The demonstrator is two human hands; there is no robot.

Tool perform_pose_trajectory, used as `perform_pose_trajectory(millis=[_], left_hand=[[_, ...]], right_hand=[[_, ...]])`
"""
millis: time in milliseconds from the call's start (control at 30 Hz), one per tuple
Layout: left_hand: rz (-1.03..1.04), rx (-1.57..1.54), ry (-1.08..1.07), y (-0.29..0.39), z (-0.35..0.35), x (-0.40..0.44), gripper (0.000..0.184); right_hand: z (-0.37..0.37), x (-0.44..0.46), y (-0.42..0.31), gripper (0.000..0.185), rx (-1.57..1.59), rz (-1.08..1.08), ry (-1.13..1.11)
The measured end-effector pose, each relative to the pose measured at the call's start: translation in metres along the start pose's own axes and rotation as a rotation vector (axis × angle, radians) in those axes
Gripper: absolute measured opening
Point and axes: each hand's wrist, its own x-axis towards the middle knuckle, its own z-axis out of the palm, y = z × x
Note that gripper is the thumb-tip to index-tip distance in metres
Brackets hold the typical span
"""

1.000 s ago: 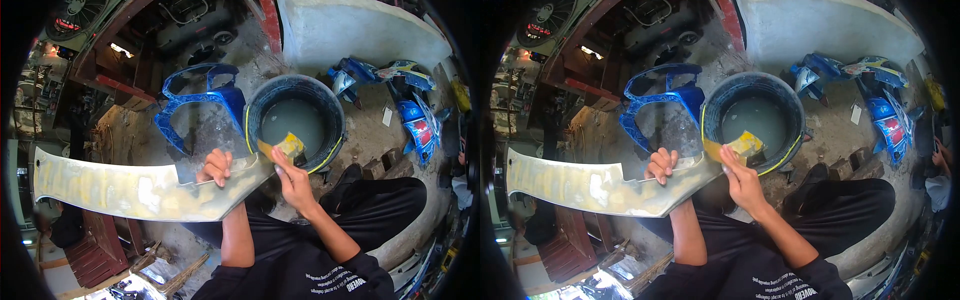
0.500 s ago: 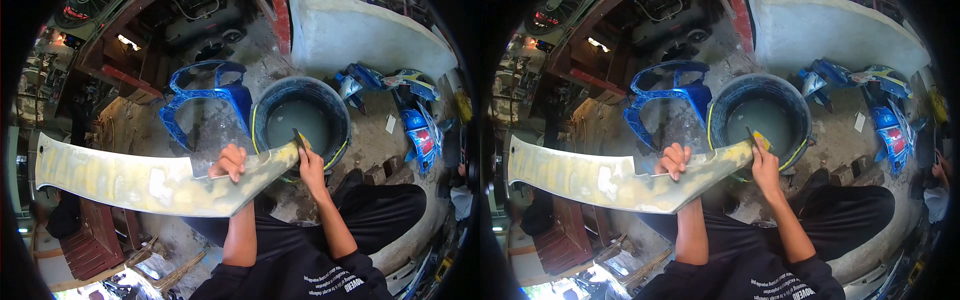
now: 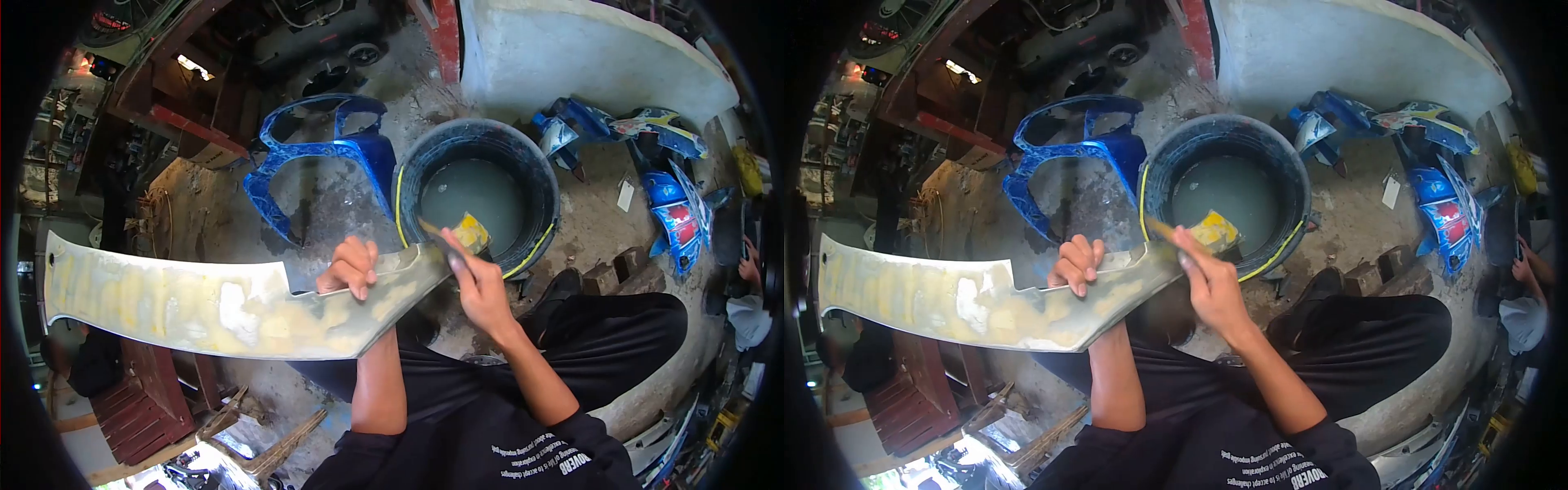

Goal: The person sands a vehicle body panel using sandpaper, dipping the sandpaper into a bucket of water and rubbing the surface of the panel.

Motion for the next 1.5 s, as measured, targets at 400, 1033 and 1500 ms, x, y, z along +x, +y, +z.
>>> perform_pose_trajectory(millis=[400, 1033, 1500], left_hand=[[-0.014, -0.052, 0.071, 0.0, 0.008, -0.002, 0.033], [-0.026, -0.069, 0.055, 0.0, 0.006, -0.003, 0.032], [-0.015, -0.065, 0.04, 0.008, 0.0, 0.0, 0.031]], right_hand=[[-0.008, 0.014, 0.025, 0.039, -0.125, 0.439, 0.034], [0.0, 0.017, 0.024, 0.04, 0.08, 0.291, 0.04], [0.011, 0.002, 0.013, 0.04, 0.303, -0.02, -0.112]])
